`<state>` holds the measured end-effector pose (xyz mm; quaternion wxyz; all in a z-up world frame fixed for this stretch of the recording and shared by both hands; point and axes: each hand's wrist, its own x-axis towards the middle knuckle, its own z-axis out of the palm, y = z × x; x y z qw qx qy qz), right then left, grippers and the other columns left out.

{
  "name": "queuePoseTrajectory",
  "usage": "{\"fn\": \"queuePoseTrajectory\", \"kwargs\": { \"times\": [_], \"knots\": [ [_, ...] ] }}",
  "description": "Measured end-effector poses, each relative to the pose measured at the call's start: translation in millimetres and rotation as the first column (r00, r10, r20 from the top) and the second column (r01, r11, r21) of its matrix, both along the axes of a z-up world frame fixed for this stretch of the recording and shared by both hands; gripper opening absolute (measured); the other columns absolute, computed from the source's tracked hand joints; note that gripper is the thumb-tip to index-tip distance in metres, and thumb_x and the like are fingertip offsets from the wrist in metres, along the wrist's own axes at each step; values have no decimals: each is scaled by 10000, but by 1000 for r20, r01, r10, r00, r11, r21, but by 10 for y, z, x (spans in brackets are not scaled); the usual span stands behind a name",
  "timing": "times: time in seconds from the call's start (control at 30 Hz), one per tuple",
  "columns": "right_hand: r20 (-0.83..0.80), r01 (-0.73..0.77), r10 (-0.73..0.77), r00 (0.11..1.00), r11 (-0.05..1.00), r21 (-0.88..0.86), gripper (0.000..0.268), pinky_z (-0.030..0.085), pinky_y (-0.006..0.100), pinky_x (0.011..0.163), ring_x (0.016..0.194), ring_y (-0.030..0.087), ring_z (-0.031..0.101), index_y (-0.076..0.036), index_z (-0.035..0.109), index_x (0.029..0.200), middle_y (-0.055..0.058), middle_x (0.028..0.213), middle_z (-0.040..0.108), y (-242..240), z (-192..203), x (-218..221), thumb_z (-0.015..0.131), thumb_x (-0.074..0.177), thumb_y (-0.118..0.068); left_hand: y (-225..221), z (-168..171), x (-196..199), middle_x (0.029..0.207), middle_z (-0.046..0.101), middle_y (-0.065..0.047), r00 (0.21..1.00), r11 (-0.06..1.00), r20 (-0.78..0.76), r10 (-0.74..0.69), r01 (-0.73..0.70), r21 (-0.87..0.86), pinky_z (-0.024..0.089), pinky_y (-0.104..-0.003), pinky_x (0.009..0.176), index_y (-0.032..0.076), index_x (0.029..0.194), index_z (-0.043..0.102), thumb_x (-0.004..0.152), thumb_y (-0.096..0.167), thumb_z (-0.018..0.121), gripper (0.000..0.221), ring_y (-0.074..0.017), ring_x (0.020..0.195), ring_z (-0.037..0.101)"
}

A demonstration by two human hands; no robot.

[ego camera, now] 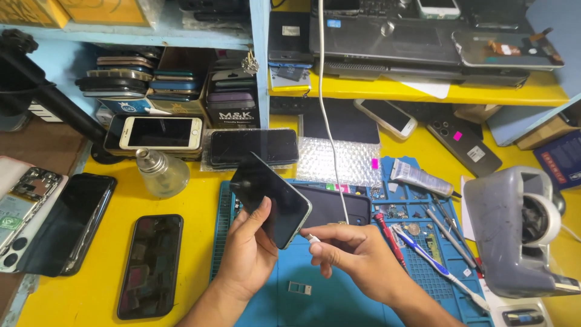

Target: The person holds a smartphone and uses a small tool to work on its edges and screen. They then apply a small piece of tape to the phone's frame. Finally, the person reaches up to a shelf to retrieve a white charging cable.

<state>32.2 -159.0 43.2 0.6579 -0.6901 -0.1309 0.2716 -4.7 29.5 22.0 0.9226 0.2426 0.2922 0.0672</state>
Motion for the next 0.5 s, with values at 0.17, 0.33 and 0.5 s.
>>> {"fn": "queuePoseTrajectory", "kwargs": {
  "times": [0.17,0.33,0.5],
  "knots": [
    [96,-57,53,994,998,39,316,633,295,594,619,162,681,-34,828,1127,104,861,780,-100,17,-23,767,864,-199,-65,35,22,1142,751,-146,996,999,-83,11,-16,-52,569,-346,885,70,1163,688,947,83,641,222,-249,1030,714],
    [463,131,-70,884,986,-102,289,582,261,798,814,119,770,-82,779,1179,53,869,821,-473,347,83,702,917,-179,-168,326,19,1202,711,-187,1000,999,-18,8,-9,-47,531,-425,958,41,1242,648,964,52,555,294,-305,1088,671],
    [554,491,-457,696,866,98,110,588,327,625,649,209,706,-6,660,958,152,781,758,-1003,1040,507,694,923,-104,-175,37,75,1272,685,-178,986,988,-103,130,-120,101,504,-337,969,27,1402,626,880,22,591,523,-278,1106,649]
  ]
}}
